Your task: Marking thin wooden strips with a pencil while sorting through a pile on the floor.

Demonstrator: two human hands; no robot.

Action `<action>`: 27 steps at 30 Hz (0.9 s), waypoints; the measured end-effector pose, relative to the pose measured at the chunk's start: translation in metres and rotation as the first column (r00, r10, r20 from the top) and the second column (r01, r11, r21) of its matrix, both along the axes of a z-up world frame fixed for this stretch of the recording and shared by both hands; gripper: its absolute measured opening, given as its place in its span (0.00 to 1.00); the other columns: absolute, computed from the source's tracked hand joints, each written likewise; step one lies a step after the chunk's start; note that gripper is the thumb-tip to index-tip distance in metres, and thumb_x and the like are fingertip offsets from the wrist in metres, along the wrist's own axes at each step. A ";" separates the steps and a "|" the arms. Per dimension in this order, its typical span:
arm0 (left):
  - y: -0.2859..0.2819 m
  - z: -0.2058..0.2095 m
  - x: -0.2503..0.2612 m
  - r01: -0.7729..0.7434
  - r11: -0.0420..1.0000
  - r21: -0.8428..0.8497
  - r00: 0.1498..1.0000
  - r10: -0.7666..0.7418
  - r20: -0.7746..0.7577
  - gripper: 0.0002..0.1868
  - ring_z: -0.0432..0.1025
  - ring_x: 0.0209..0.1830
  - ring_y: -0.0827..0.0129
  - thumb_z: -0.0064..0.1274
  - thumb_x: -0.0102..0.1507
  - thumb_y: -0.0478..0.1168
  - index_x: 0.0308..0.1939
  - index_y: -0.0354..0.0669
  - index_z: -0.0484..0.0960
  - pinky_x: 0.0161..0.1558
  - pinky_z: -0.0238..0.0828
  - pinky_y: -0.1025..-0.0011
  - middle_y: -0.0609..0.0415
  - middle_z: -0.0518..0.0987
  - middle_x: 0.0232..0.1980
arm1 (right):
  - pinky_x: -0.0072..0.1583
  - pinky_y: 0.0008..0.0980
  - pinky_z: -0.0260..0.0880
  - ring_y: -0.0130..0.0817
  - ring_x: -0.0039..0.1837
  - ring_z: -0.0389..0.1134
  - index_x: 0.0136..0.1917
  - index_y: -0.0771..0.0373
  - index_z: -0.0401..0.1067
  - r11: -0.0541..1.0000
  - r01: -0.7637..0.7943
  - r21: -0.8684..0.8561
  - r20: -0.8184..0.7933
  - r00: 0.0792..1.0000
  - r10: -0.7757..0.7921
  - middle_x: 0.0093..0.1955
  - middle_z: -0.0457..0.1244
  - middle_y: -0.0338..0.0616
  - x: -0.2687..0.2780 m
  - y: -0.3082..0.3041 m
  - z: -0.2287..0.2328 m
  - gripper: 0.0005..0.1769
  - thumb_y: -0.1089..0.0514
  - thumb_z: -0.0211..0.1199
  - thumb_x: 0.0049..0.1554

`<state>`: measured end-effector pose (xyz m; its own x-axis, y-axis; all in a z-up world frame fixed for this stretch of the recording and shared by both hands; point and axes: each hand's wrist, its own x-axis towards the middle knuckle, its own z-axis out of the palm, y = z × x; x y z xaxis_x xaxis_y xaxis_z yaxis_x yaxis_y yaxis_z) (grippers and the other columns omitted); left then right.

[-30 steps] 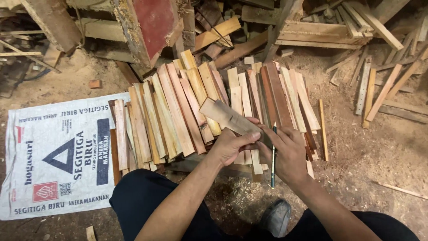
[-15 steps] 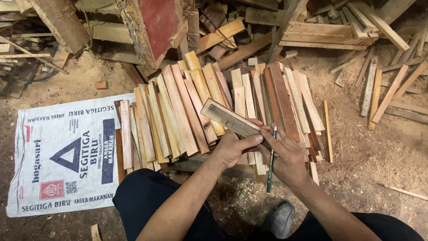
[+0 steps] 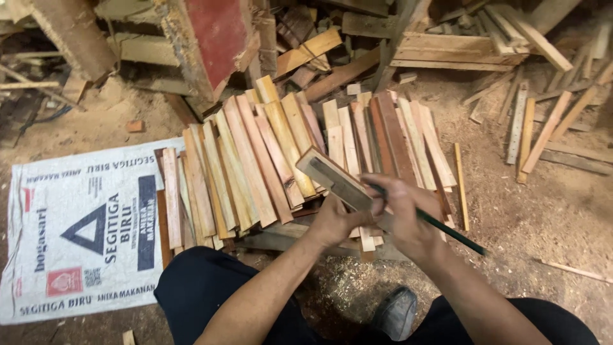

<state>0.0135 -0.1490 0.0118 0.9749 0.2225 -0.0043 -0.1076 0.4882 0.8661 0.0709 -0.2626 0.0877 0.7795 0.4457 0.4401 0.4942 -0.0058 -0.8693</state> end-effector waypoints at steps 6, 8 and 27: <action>-0.020 -0.057 -0.002 0.093 0.996 0.004 0.995 -0.092 -0.048 0.14 0.79 0.31 0.70 0.69 0.52 0.28 0.41 0.37 0.86 0.28 0.79 0.73 0.48 0.85 0.33 | 0.39 0.41 0.75 0.37 0.32 0.69 0.52 0.64 0.82 0.990 0.001 -0.142 -0.083 0.996 -0.013 0.26 0.66 0.48 0.004 0.015 -0.010 0.24 0.51 0.46 0.68; -0.016 -0.076 -0.002 0.057 0.997 0.047 0.998 -0.057 0.003 0.18 0.79 0.41 0.68 0.73 0.51 0.31 0.45 0.34 0.87 0.40 0.80 0.68 0.43 0.86 0.39 | 0.39 0.38 0.74 0.33 0.33 0.68 0.51 0.61 0.83 0.982 0.026 -0.189 -0.121 0.991 -0.049 0.31 0.70 0.50 0.006 0.013 -0.019 0.23 0.50 0.48 0.68; 0.001 -0.062 -0.007 0.116 0.989 0.093 0.986 -0.126 0.110 0.24 0.78 0.49 0.61 0.72 0.53 0.33 0.52 0.32 0.85 0.52 0.77 0.61 0.42 0.86 0.47 | 0.43 0.50 0.75 0.52 0.40 0.75 0.47 0.61 0.83 0.982 -0.010 -0.190 -0.033 0.999 0.004 0.33 0.71 0.53 -0.005 0.022 0.013 0.21 0.52 0.51 0.67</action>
<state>0.0068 -0.1484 -0.0498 0.9876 0.0978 0.1232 -0.1535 0.4282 0.8906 0.0655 -0.2404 0.1006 0.7887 0.5244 0.3210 0.4661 -0.1693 -0.8684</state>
